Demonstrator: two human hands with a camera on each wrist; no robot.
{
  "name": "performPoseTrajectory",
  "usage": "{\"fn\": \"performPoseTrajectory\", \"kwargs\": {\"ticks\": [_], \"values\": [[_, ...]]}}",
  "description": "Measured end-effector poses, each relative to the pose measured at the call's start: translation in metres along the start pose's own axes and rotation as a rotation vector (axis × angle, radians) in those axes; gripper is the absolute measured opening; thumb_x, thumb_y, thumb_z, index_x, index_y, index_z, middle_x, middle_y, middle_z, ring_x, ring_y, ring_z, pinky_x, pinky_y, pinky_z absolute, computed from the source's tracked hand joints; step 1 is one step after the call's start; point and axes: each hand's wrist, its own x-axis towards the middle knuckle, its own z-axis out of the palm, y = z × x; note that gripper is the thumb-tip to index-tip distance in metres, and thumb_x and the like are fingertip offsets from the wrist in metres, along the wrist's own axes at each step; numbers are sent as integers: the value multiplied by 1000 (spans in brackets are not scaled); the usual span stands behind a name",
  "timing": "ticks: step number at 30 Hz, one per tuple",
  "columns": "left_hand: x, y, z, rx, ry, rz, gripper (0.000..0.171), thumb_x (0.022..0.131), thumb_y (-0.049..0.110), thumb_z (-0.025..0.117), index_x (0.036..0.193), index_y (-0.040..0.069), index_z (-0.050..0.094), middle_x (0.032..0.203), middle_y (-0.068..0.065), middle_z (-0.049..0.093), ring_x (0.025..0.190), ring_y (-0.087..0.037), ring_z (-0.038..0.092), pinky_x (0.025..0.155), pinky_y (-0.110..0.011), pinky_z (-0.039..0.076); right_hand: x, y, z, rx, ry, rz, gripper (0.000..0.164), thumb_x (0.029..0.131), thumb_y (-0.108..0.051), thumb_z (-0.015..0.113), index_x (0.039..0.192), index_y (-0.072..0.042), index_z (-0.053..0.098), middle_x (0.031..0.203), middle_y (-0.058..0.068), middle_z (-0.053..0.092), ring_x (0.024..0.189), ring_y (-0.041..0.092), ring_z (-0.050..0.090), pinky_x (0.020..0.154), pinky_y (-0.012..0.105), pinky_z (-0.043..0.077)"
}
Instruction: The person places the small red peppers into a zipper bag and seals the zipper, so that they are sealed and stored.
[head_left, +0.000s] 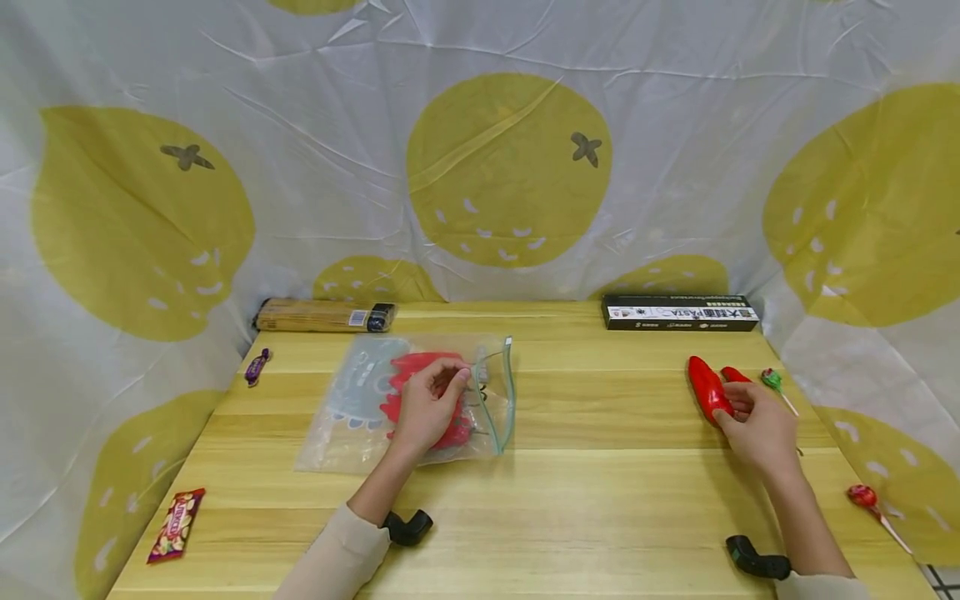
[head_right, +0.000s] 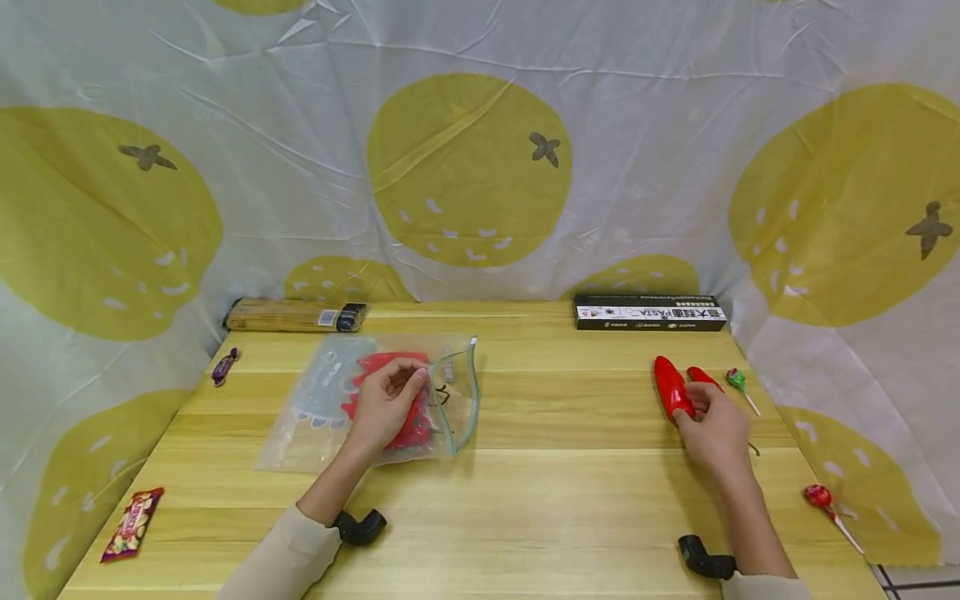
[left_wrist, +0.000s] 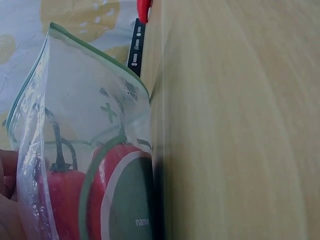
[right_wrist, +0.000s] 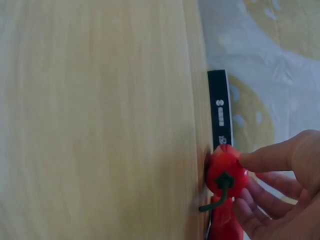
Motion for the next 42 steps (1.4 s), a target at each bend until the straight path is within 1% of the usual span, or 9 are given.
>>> {"fn": "performPoseTrajectory", "kwargs": {"ticks": [3,6,10,17,22,26,32,37,42], "values": [[0,-1,1,5,1,-1,22,93,19,66,106,2,69,97,-6,70,96,-17,65,89,-20,53,0,-5,3,3,-14,-35,42,86,-7,70,124,4,57,115,27,63,101,38,62,67,1,38],[3,-15,2,2,10,2,23,93,23,66,106,5,69,99,-4,70,98,-16,65,91,-22,53,0,-9,4,3,-29,-44,45,86,-10,71,127,2,56,118,27,61,103,40,61,77,18,50],[8,-34,4,-17,11,20,26,91,34,67,105,12,71,101,0,71,99,-14,65,93,-26,53,1,-9,6,0,-55,-8,55,88,-26,72,131,1,53,125,28,57,105,43,60,82,47,51],[9,-34,1,-42,19,42,23,90,36,68,101,16,71,96,1,70,95,-14,66,87,-21,54,4,-8,8,-47,-150,37,63,87,-37,71,131,4,50,114,28,62,94,34,60,69,30,46],[11,-30,-3,-11,16,63,19,91,35,68,100,19,70,93,0,70,91,-14,65,83,-20,54,3,-16,9,-20,-133,2,61,87,-37,72,129,3,53,117,29,63,98,41,65,73,42,55],[13,-27,-9,105,13,128,16,91,35,67,100,22,70,92,4,71,91,-10,66,83,-26,55,2,-27,10,58,-179,-13,66,86,-46,71,130,-1,53,125,27,60,107,43,64,80,44,57],[20,-25,-19,279,-21,248,10,92,29,67,100,23,71,95,8,73,93,-7,68,82,-31,57,2,-56,21,262,-334,4,66,84,-47,72,135,-9,52,135,18,55,114,36,60,81,28,56],[23,-21,-23,274,-54,284,15,92,26,67,106,21,71,97,5,74,91,-8,70,81,-33,59,1,-89,39,416,-392,-15,59,83,-39,76,131,-12,55,132,14,57,112,29,60,83,24,55],[25,-23,-23,226,-85,228,21,93,25,66,113,22,72,105,5,74,91,-8,69,79,-27,58,3,-119,62,517,-401,-52,54,80,-38,79,123,-12,59,125,12,62,111,28,60,85,24,55]]}}
